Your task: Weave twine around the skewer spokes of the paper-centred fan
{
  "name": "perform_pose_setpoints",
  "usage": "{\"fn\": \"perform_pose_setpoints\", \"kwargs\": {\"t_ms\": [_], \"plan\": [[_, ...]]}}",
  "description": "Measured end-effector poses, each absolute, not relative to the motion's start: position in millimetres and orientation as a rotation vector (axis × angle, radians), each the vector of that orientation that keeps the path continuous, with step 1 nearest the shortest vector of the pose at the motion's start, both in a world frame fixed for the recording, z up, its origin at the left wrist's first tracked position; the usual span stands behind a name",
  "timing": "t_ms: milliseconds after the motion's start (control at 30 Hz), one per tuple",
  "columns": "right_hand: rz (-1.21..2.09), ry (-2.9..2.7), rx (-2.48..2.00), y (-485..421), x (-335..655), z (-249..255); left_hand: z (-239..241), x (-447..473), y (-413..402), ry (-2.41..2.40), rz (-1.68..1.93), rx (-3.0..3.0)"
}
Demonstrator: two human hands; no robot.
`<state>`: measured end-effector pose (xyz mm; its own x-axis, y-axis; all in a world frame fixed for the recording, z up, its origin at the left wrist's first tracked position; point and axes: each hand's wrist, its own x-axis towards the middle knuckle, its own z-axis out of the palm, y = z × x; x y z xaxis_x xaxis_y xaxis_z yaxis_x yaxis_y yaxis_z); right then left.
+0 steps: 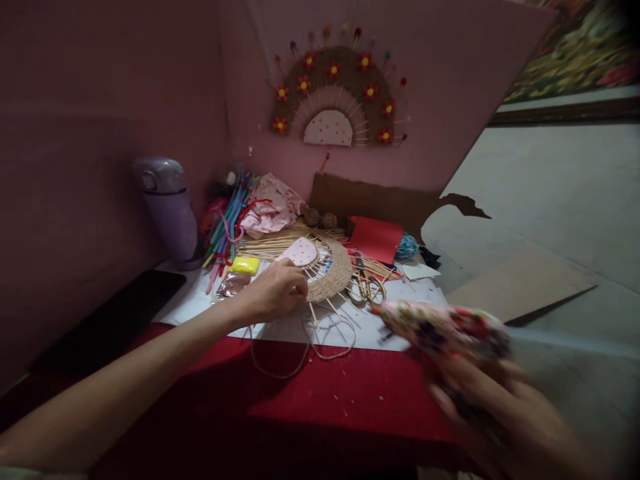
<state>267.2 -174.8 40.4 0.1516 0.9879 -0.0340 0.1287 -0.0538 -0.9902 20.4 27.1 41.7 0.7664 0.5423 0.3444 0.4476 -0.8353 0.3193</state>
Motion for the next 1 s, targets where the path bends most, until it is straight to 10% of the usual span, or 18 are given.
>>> {"fn": "perform_pose_setpoints", "kwargs": {"t_ms": [1000], "plan": [[1.038,-1.600,-1.565,-60,248,14,13,41,17,1.132,0.741,2.996]]}}
